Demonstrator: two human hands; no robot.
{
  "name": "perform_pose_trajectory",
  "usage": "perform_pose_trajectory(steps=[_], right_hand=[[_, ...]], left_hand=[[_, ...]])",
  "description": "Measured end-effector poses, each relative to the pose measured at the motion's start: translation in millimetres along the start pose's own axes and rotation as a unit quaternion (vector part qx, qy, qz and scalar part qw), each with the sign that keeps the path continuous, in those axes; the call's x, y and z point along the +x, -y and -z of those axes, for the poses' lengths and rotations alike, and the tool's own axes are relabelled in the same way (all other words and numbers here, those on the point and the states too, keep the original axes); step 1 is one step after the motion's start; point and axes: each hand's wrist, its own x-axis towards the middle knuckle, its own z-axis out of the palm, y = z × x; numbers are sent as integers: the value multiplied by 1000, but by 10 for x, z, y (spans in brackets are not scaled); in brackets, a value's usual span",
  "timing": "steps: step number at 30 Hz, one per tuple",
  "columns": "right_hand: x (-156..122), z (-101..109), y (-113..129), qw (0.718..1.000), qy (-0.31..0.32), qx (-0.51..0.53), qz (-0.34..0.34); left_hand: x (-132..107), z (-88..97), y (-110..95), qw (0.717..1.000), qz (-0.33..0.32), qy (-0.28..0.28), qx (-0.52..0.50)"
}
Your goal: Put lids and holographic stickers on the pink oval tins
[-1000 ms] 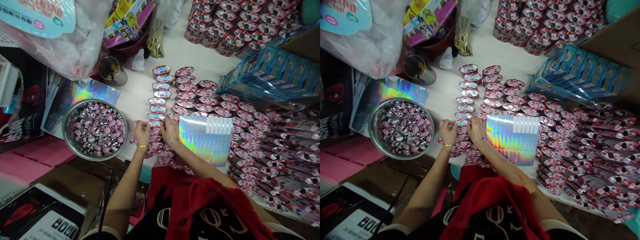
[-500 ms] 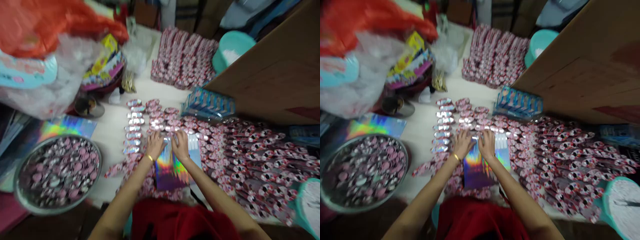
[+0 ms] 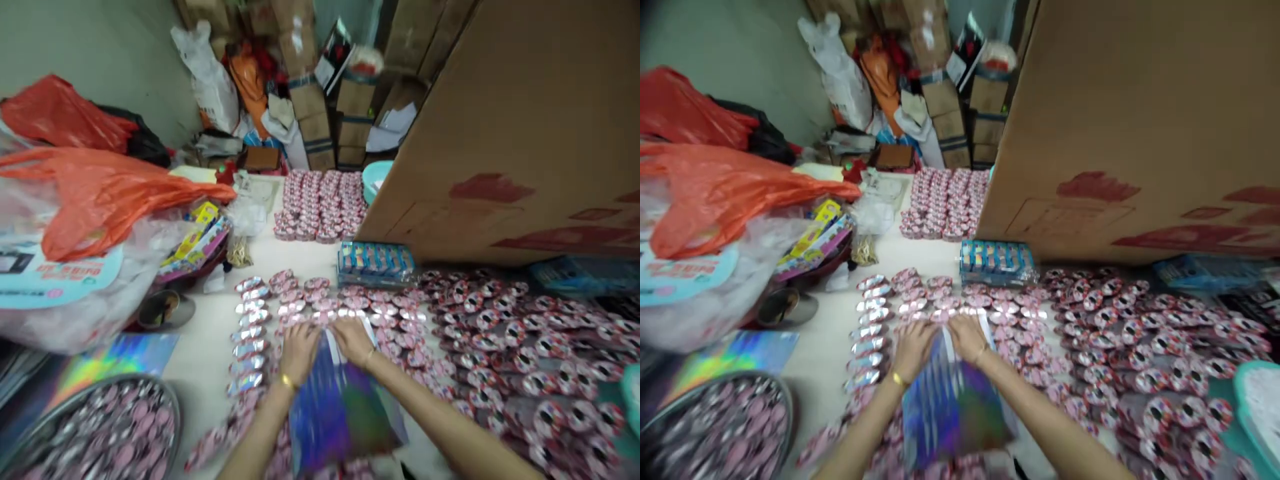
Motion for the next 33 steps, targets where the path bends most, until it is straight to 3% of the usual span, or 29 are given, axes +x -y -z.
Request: perform_pose_trajectory(steps=[2,8,13,16,19,23,25,30,33], right_hand=[[34,50,-12,1000,25,6,-4],[58,33,-97,996,63,46,-39],[86,24,-186,995,86,14,-57],[95,32,-240,995,87,11,-54],[89,59,-236,996,80,17,-29],[87,90,-190,997,74,25,-16],[95,91,-194,996,75,32,-22],[130,100,-356,996,86,22,-29],[105,144,-454,996,84,-24,-24]], left_hand=[[26,-41,-60,1000,-19,-2,-16],[-144,-193,-186,999,11,-6,-37],[-459,-68,-359,990,-25,-43,-135],[-526,48,-370,970,29,-96,-221],[-362,65,-297,977,87,-112,-161],[-77,-74,-201,999,31,9,-3],[-31,-157,-195,999,11,25,31],[-186,-226,-324,999,-29,-25,-16],[-390,-109,-447,989,12,-70,-126]])
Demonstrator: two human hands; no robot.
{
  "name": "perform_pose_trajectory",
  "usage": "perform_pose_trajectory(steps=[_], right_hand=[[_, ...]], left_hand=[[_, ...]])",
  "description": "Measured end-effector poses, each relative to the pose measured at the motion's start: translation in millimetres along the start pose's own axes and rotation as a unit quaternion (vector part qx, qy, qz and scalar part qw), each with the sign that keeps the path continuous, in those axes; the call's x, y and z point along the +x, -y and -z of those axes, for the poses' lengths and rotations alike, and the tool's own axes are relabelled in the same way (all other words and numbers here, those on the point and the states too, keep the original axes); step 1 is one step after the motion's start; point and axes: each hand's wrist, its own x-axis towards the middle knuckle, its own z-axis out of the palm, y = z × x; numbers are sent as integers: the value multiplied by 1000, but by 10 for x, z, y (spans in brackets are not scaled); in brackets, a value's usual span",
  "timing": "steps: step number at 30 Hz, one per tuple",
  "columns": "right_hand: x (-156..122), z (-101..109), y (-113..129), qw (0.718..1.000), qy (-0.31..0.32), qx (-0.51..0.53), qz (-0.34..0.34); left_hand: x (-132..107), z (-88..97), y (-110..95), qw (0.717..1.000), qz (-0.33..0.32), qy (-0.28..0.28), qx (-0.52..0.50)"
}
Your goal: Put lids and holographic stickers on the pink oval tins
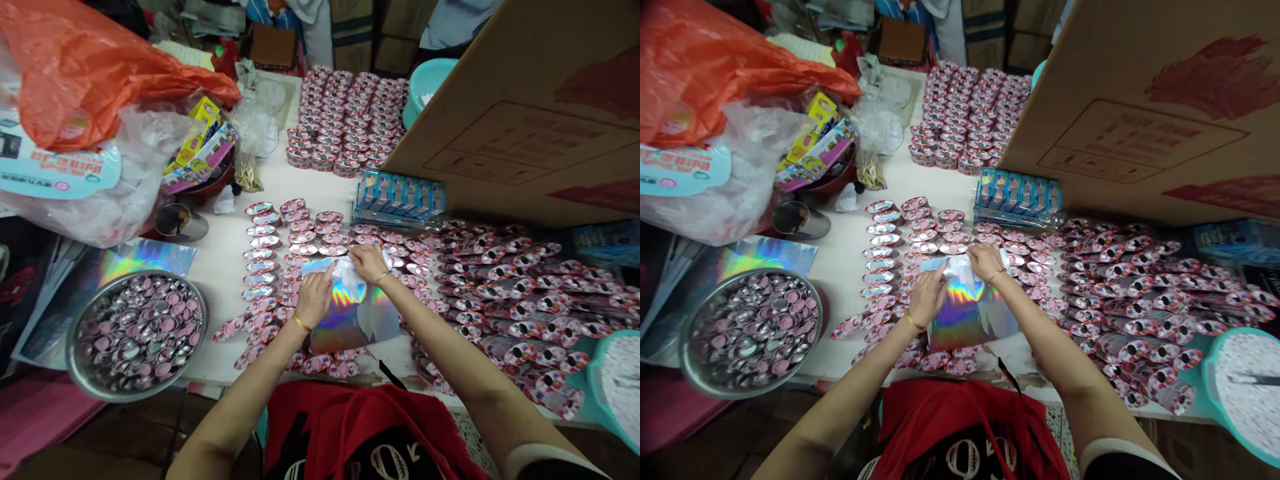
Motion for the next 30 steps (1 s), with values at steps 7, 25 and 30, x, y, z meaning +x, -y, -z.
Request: perform_pose_trajectory(steps=[7,25,30], right_hand=[[-421,-187,732,950,-100,294,-23],[-412,-1079,1873,995,11,90,46],[-384,-1169,1855,996,19,33,79]], left_hand=[[-502,620,-66,869,314,-245,-293],[-1289,710,745,892,404,-196,-60],[-1305,639,828,905,399,-145,9]])
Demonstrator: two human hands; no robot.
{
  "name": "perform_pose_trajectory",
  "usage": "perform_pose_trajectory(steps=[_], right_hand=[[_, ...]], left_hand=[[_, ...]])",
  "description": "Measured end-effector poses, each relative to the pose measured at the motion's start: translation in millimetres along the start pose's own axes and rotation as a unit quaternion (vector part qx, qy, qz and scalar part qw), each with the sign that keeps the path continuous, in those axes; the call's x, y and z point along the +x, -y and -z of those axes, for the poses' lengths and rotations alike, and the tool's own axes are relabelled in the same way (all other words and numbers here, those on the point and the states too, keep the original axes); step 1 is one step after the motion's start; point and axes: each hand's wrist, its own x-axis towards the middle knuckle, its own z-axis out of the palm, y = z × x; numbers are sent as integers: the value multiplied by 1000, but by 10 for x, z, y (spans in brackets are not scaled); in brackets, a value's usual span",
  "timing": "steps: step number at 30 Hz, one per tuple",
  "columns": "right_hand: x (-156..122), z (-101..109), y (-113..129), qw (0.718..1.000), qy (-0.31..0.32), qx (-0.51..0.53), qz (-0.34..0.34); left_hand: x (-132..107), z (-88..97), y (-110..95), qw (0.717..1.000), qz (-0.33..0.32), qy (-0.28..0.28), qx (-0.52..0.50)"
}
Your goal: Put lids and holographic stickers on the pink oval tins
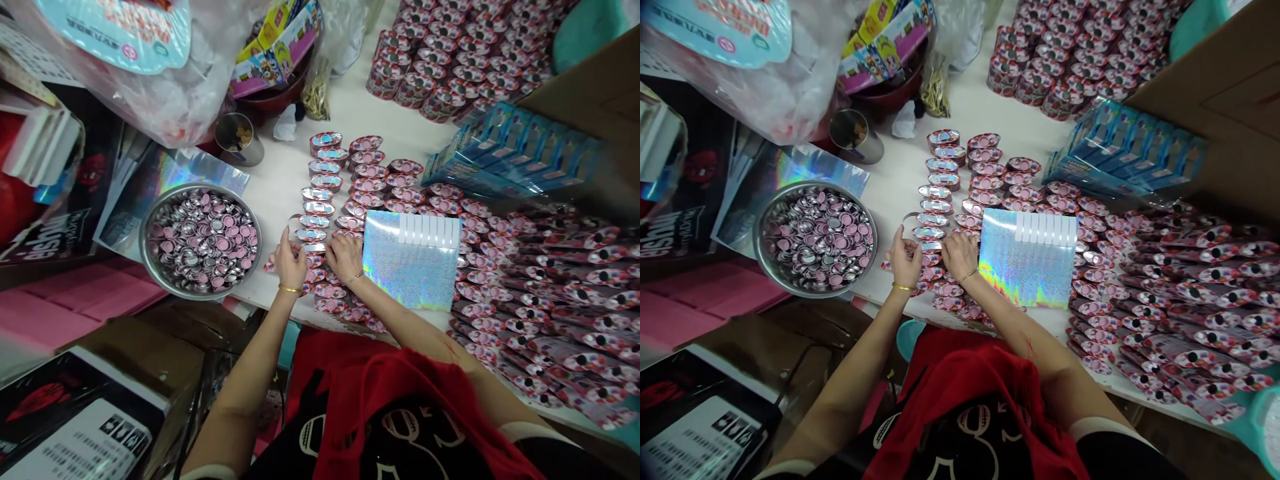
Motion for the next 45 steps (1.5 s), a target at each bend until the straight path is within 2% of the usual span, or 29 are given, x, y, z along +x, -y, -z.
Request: perform_pose_trajectory(steps=[6,9,11,13,14,17,19,21,23,26,28,32,35,40,43,45], right_hand=[[29,-19,-23,1000,-12,3,3],[32,37,-7,996,-45,81,-1],[20,80,34,981,-83,170,-29],[-5,102,108,949,-104,285,-82],[-22,100,155,927,-91,348,-111],[-81,32,304,850,21,502,-158],[-116,-40,383,824,62,539,-165],[-133,-104,437,839,60,519,-155],[-124,-145,479,886,46,445,-122],[-68,-178,555,958,29,279,-49],[-19,-208,616,981,31,190,-10],[70,-301,699,994,49,92,39],[119,-349,709,995,56,59,59],[153,-372,722,994,82,20,71],[144,-398,734,994,73,26,81],[137,-422,727,994,60,27,82]], left_hand=[[33,-48,-25,999,3,-2,47],[36,62,-84,999,-10,-36,31],[-4,202,-151,997,-35,-59,-24],[-88,353,-231,991,-33,-79,-104],[-143,419,-268,985,-12,-82,-149],[-323,521,-307,952,106,-68,-280],[-423,507,-245,925,180,-74,-327],[-486,456,-119,909,228,-101,-335],[-514,399,34,905,251,-125,-321],[-512,343,233,920,241,-164,-264],[-505,324,320,936,212,-193,-205],[-519,279,404,958,134,-228,-109],[-532,215,424,960,115,-245,-79],[-510,113,446,939,180,-279,-87],[-486,93,470,925,220,-289,-110],[-472,94,487,924,223,-284,-125]])
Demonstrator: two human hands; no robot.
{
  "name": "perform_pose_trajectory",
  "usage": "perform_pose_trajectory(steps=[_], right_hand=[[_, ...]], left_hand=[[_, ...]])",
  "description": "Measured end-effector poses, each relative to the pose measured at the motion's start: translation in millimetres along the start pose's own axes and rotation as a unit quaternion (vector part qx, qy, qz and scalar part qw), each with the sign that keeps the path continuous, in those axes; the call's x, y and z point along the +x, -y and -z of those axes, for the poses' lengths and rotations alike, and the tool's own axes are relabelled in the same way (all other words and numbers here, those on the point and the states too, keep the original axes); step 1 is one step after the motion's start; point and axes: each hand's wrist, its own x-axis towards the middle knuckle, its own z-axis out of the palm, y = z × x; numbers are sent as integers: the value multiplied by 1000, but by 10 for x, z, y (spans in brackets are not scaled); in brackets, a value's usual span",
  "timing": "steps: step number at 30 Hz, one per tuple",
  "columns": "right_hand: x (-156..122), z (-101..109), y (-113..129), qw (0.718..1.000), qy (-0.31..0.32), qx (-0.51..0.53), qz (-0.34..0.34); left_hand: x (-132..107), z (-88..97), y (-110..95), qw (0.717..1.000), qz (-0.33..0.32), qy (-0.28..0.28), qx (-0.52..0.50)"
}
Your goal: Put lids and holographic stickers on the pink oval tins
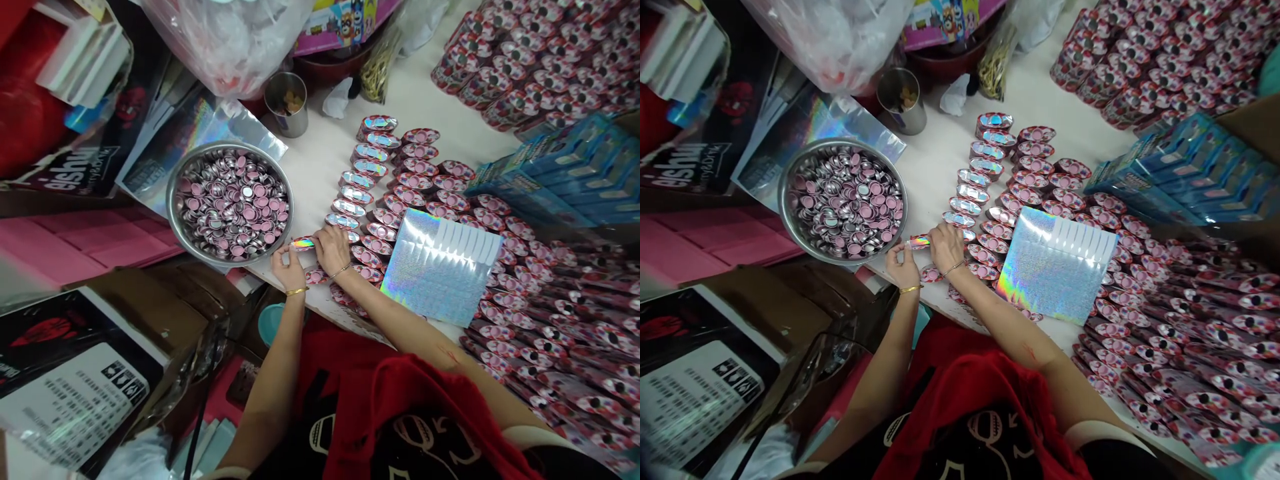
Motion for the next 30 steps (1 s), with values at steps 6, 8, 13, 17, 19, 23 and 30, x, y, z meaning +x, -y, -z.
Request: perform_pose_trajectory(steps=[6,8,13,17,19,23,30], right_hand=[[5,-25,-51,1000,10,-7,8],[17,-20,-56,1000,11,7,6],[34,15,-33,999,29,22,23],[-47,186,-112,998,8,35,58],[-128,359,-290,996,-48,45,55],[-371,843,-969,972,-228,38,-31],[-669,1314,-2053,936,-292,-68,-184]], left_hand=[[7,-2,29,1000,-2,8,11],[-10,-21,44,1000,2,5,16],[43,-101,101,992,73,33,-96],[178,-10,121,983,102,130,-81],[169,98,96,985,85,148,-39],[-140,211,-141,988,-127,74,57],[-802,-1038,-1205,812,-425,371,148]])
